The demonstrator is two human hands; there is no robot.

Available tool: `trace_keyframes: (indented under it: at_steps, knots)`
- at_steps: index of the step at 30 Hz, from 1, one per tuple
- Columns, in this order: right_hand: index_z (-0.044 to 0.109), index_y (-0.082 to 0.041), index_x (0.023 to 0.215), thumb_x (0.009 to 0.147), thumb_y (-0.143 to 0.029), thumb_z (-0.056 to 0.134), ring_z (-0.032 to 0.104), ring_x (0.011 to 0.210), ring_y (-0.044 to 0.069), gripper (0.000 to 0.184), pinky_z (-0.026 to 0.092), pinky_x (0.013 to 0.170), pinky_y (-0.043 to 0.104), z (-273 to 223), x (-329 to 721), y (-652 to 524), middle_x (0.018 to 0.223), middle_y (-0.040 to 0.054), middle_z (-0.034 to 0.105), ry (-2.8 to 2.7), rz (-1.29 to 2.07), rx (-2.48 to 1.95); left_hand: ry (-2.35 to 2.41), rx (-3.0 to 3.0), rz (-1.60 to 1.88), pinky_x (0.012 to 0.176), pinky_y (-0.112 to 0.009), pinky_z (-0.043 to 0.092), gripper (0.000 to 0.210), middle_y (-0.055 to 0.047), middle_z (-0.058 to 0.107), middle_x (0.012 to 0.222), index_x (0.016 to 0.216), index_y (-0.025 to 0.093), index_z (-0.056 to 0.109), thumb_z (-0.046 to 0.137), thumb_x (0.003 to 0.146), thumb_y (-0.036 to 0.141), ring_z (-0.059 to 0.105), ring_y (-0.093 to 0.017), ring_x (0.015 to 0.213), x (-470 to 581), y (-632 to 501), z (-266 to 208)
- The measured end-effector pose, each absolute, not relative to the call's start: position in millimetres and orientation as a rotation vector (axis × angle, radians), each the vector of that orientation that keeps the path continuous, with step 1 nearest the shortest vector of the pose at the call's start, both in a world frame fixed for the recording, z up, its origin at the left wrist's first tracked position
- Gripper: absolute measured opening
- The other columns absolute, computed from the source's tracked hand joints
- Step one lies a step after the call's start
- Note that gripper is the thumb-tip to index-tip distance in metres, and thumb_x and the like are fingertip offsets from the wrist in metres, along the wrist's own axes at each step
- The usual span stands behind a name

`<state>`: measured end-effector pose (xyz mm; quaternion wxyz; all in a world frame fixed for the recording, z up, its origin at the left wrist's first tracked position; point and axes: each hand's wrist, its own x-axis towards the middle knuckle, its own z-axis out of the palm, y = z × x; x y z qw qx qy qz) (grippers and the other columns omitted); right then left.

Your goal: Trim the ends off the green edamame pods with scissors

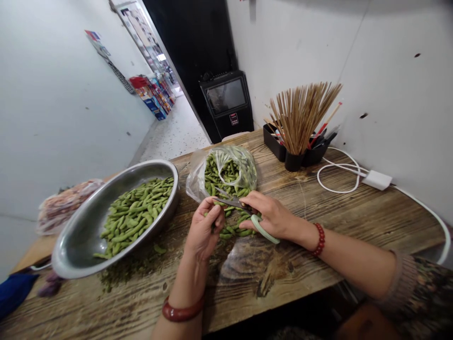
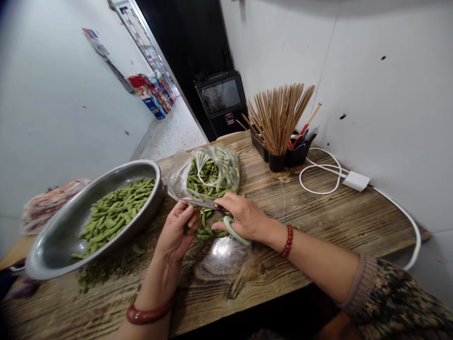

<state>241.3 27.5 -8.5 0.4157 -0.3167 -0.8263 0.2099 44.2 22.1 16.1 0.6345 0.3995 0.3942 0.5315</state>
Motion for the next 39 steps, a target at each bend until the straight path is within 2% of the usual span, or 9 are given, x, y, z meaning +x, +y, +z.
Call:
trace_keyframes:
  at_steps: [3, 8, 15, 17, 20, 23, 27, 33, 39]
  knots:
    - [0.055, -0.014, 0.115, 0.081, -0.036, 0.069, 0.056, 0.08, 0.019, 0.042, 0.048, 0.071, 0.029, -8.8, 241.4, 26.8, 0.094, 0.0078, 0.059, -2.121, 0.529, -0.807, 0.88, 0.867, 1.234, 0.036, -0.012, 0.023, 0.02, 0.006, 0.048, 0.062, 0.085, 0.016, 0.058, 0.073, 0.072, 0.022, 0.034, -0.002, 0.044, 43.5, 23.3, 17.2]
    - [0.055, -0.014, 0.116, 0.083, -0.037, 0.067, 0.058, 0.083, 0.019, 0.042, 0.049, 0.072, 0.029, -9.4, 243.1, 26.5, 0.096, 0.0087, 0.06, -2.143, 0.544, -0.808, 0.823, 0.792, 1.292, 0.035, -0.012, 0.026, 0.018, 0.003, 0.056, 0.077, 0.086, 0.016, 0.058, 0.07, 0.072, 0.019, 0.036, -0.002, 0.046, 34.7, 28.4, 21.5]
    - [0.056, -0.013, 0.115, 0.083, -0.039, 0.067, 0.054, 0.073, 0.016, 0.042, 0.046, 0.067, 0.028, -12.6, 246.1, 30.9, 0.096, 0.0086, 0.061, -2.088, 0.481, -0.844, 1.059, 1.033, 1.254, 0.037, -0.014, 0.023, 0.018, 0.007, 0.044, 0.058, 0.074, 0.018, 0.053, 0.066, 0.079, 0.03, 0.034, -0.004, 0.042, 25.0, 29.3, 22.4]
    - [0.056, -0.013, 0.115, 0.083, -0.038, 0.067, 0.055, 0.074, 0.016, 0.042, 0.046, 0.068, 0.028, -12.1, 246.1, 30.9, 0.097, 0.0084, 0.061, -2.094, 0.477, -0.849, 1.277, 1.341, 1.119, 0.043, -0.016, 0.032, 0.015, 0.005, 0.05, 0.057, 0.073, 0.017, 0.058, 0.064, 0.079, 0.029, 0.042, -0.006, 0.046, 23.8, 29.0, 20.8]
    - [0.056, -0.015, 0.115, 0.083, -0.036, 0.067, 0.056, 0.077, 0.017, 0.04, 0.047, 0.069, 0.028, -10.9, 245.8, 30.7, 0.097, 0.008, 0.061, -2.091, 0.472, -0.855, 1.512, 1.839, 0.784, 0.066, -0.024, 0.046, 0.01, -0.002, 0.068, 0.071, 0.078, 0.017, 0.069, 0.063, 0.077, 0.024, 0.061, -0.016, 0.068, 19.5, 30.5, 17.8]
    - [0.056, -0.015, 0.114, 0.083, -0.034, 0.068, 0.056, 0.075, 0.016, 0.039, 0.047, 0.068, 0.028, -11.4, 245.1, 31.4, 0.096, 0.0077, 0.061, -2.068, 0.464, -0.853, 1.585, 2.145, 0.449, 0.079, -0.031, 0.047, 0.019, -0.006, 0.074, 0.09, 0.088, 0.018, 0.073, 0.057, 0.077, 0.021, 0.066, -0.023, 0.086, 12.6, 32.6, 14.5]
    - [0.057, -0.014, 0.114, 0.081, -0.034, 0.07, 0.057, 0.077, 0.017, 0.041, 0.048, 0.069, 0.028, -13.3, 244.6, 32.5, 0.095, 0.0076, 0.061, -2.049, 0.445, -0.844, 1.602, 2.284, 0.183, 0.085, -0.031, 0.046, 0.032, -0.006, 0.073, 0.105, 0.104, 0.023, 0.071, 0.052, 0.079, 0.018, 0.066, -0.023, 0.096, 5.7, 33.9, 11.1]
    - [0.057, -0.015, 0.114, 0.082, -0.034, 0.069, 0.056, 0.072, 0.015, 0.039, 0.047, 0.066, 0.027, -11.8, 244.7, 30.9, 0.093, 0.0068, 0.061, -2.063, 0.468, -0.854, 1.598, 2.338, 0.097, 0.086, -0.03, 0.046, 0.03, -0.006, 0.072, 0.108, 0.106, 0.024, 0.069, 0.052, 0.081, 0.018, 0.065, -0.022, 0.098, 8.6, 33.5, 9.3]
    - [0.058, -0.015, 0.112, 0.081, -0.033, 0.07, 0.055, 0.071, 0.015, 0.037, 0.046, 0.065, 0.026, -12.1, 243.2, 30.5, 0.091, 0.0058, 0.06, -2.063, 0.476, -0.848, 1.623, 2.37, 0.189, 0.076, -0.03, 0.046, 0.022, -0.007, 0.072, 0.098, 0.098, 0.024, 0.069, 0.053, 0.082, 0.021, 0.065, -0.023, 0.087, 16.8, 33.1, 1.4]
